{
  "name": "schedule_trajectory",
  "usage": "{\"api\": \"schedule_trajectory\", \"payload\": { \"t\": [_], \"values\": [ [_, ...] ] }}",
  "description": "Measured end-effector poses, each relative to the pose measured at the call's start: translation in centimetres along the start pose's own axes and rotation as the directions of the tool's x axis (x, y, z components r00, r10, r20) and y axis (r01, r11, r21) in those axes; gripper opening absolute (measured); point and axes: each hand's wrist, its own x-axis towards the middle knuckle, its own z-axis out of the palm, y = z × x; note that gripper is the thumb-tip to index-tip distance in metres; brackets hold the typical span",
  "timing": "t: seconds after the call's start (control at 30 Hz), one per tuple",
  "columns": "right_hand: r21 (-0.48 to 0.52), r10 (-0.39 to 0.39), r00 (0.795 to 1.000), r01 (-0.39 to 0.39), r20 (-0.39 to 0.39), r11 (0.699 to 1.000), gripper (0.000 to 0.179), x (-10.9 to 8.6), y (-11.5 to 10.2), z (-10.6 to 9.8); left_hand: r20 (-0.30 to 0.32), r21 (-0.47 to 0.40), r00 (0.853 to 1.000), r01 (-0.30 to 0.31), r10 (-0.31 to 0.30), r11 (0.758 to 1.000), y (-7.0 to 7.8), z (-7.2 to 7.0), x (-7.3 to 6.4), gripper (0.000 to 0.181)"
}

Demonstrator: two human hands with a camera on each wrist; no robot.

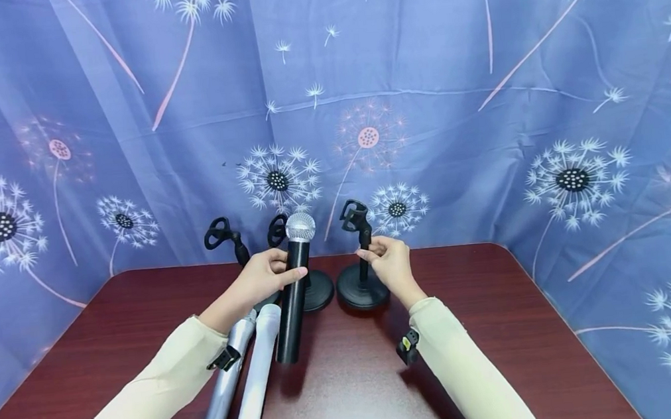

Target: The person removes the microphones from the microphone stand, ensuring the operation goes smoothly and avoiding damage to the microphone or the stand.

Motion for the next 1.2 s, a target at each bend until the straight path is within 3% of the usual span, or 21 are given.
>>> {"api": "schedule_trajectory", "payload": {
  "t": [0.7, 0.97, 1.2],
  "values": [
    [-0.036, 0.002, 1.0, -0.001, 0.006, 0.999, 0.018, 1.0, 1.4, 1.6, 0.037, 0.122, 0.993, 0.103, -0.109, 0.987, -2.4, 1.2, -1.0, 0.038],
    [-0.045, 0.021, 1.0, -0.021, 0.012, 0.999, 0.016, 1.0, 1.7, 1.9, 0.035, 0.207, 0.99, 0.124, -0.134, 0.97, -3.4, 1.5, -1.2, 0.03],
    [-0.059, 0.014, 1.0, -0.014, 0.001, 0.998, 0.017, 1.1, 1.9, 2.0, 0.061, 0.223, 0.99, 0.113, -0.13, 0.968, -4.3, 1.9, -1.2, 0.029]
  ]
}}
